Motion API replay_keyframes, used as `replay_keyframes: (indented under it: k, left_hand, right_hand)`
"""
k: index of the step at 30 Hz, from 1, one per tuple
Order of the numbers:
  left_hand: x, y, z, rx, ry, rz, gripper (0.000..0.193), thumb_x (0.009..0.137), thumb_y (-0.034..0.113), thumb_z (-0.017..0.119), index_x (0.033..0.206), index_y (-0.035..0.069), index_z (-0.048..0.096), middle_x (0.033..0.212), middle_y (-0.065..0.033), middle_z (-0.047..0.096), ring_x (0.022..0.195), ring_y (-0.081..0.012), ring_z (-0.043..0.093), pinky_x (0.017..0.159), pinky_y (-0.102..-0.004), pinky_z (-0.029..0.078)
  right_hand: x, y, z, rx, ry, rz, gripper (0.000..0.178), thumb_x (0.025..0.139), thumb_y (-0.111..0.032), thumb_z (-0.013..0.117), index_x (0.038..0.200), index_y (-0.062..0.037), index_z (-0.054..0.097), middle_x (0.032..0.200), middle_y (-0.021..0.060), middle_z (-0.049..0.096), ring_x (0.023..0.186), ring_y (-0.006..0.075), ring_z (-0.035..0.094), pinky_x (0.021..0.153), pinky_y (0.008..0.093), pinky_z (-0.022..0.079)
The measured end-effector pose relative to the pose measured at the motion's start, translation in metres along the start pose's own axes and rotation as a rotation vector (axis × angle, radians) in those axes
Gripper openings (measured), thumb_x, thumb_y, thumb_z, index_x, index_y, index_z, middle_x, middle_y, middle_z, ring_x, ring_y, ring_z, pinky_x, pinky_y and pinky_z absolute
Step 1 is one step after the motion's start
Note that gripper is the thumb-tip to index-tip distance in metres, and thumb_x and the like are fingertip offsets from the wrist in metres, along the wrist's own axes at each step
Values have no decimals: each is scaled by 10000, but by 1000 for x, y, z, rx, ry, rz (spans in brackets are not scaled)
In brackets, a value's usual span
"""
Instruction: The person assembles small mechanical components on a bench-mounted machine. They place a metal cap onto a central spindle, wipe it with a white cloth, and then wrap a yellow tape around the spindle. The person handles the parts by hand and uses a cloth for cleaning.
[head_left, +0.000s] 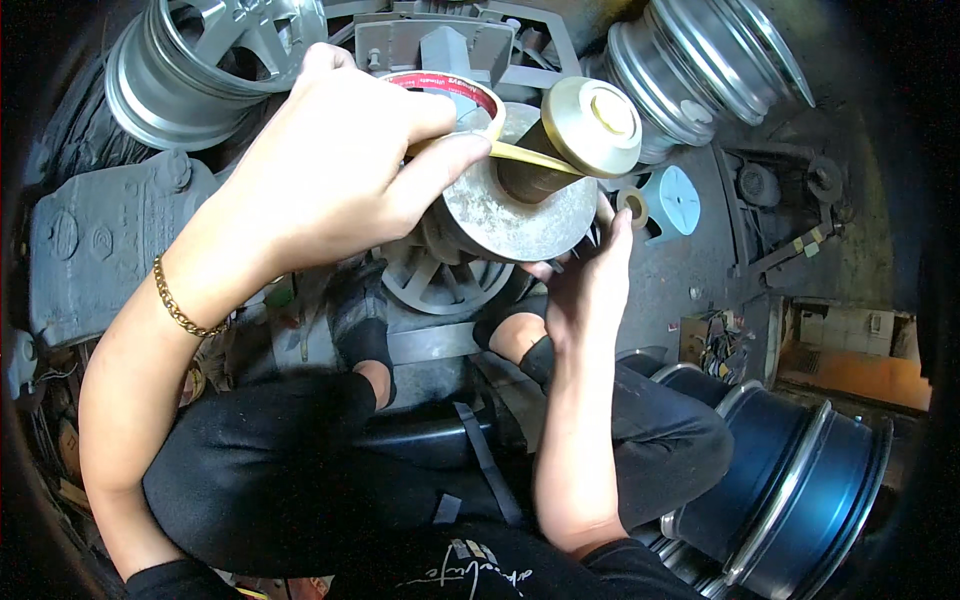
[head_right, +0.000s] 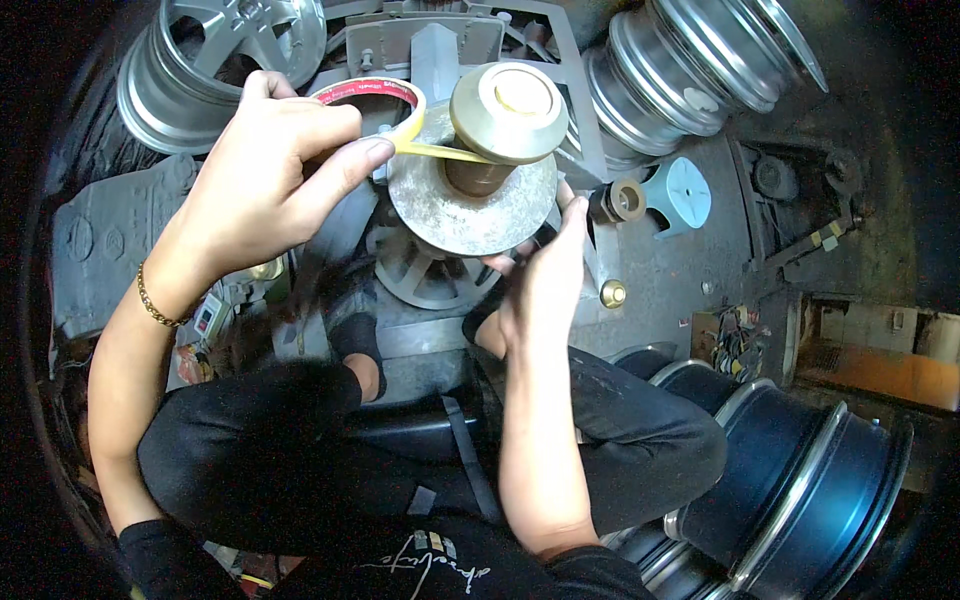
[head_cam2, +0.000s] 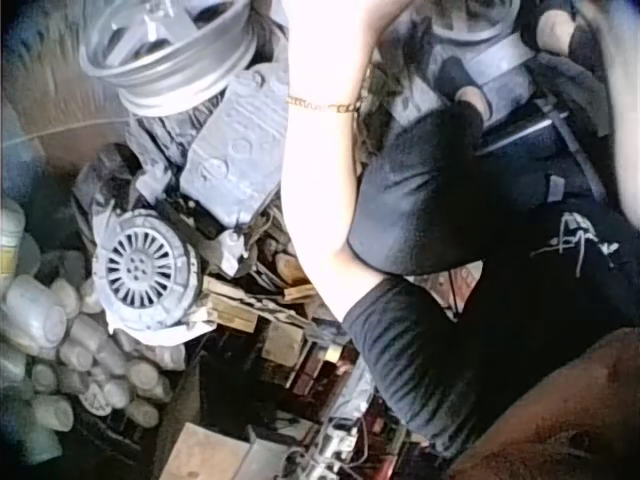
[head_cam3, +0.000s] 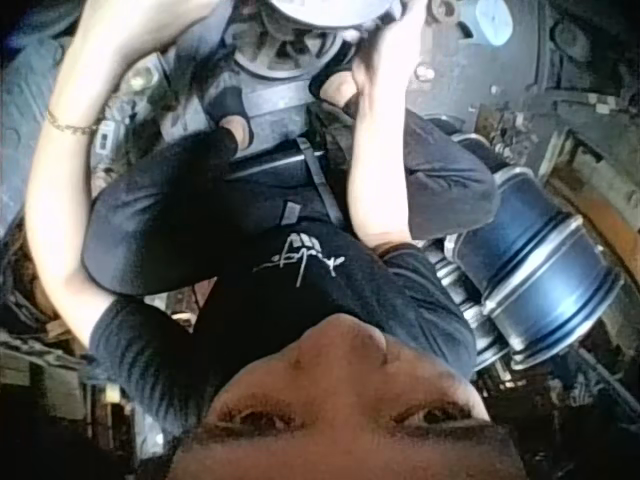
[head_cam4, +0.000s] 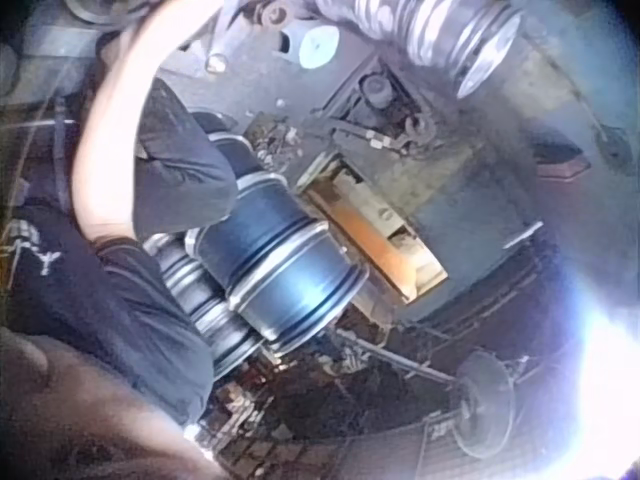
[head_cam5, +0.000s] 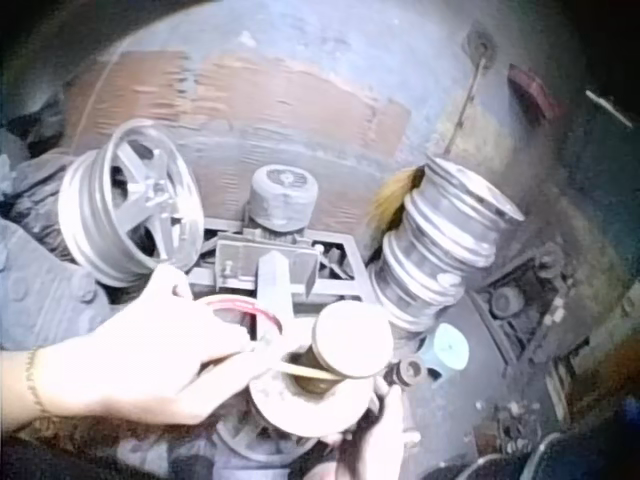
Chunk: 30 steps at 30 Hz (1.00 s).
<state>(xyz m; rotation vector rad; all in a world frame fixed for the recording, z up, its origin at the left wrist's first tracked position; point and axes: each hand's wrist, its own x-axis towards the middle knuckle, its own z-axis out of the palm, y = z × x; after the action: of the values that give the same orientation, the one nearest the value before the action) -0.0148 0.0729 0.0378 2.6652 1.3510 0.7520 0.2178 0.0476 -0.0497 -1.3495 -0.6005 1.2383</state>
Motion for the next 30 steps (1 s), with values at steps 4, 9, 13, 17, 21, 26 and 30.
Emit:
replay_keyframes:
  k: [4, 9, 13, 17, 21, 26, 30]
  left_hand:
    - [3, -3, 2, 7, -6, -2, 290, 951, 243, 600, 730, 70, 530, 628, -84, 472, 656, -270, 497, 797, -368, 336]
    - [7, -12, 7, 33, 84, 84, 266, 942, 257, 619, 752, 79, 562, 657, -73, 486, 690, -255, 509, 797, -367, 329]
    - [8, -10, 4, -21, 31, 47, 279, 942, 264, 622, 736, 84, 566, 654, -68, 488, 686, -247, 511, 794, -365, 326]
    - [9, -3, 1, -14, 9, 38, 316, 953, 283, 607, 711, 87, 552, 635, -67, 479, 669, -244, 506, 791, -368, 322]
    - [11, 0, 6, 4, 58, 60, 350, 970, 318, 569, 702, 93, 553, 597, -69, 485, 610, -259, 489, 788, -382, 322]
    - [11, -4, 13, -75, 82, 36, 326, 979, 329, 544, 777, 89, 633, 619, -93, 554, 618, -289, 548, 771, -400, 335]
    - [15, -5, 17, -16, 58, 20, 323, 980, 335, 540, 791, 92, 640, 628, -88, 570, 627, -279, 561, 763, -399, 333]
  right_hand:
    - [21, 16, 13, -655, 120, -477, 459, 1065, -260, 322, 1356, 56, 483, 1289, 251, 569, 1233, 355, 535, 1060, 393, 384]
    - [44, 14, -7, -791, -35, -612, 369, 1051, -253, 370, 1108, 52, 569, 1034, 255, 607, 929, 371, 560, 883, 406, 428]
    - [72, -6, -21, -1096, -310, -870, 312, 999, -169, 406, 1168, 30, 576, 1109, 257, 612, 1035, 415, 581, 916, 436, 447]
    - [110, -29, -20, -1093, -535, -411, 336, 977, -120, 428, 1247, 23, 568, 1230, 244, 608, 1153, 362, 586, 985, 412, 442]
    - [125, -30, -7, -827, -309, -609, 434, 1019, -283, 431, 1296, 35, 536, 1281, 216, 596, 1215, 284, 552, 1026, 368, 419]
    - [65, -23, -10, -411, 68, -118, 474, 1037, -425, 404, 1247, -31, 562, 1049, 79, 659, 918, 181, 611, 816, 330, 482]
    - [12, 2, -4, -110, 29, 39, 592, 1044, -505, 334, 1434, -71, 435, 1339, 131, 559, 1177, 250, 568, 930, 465, 486]
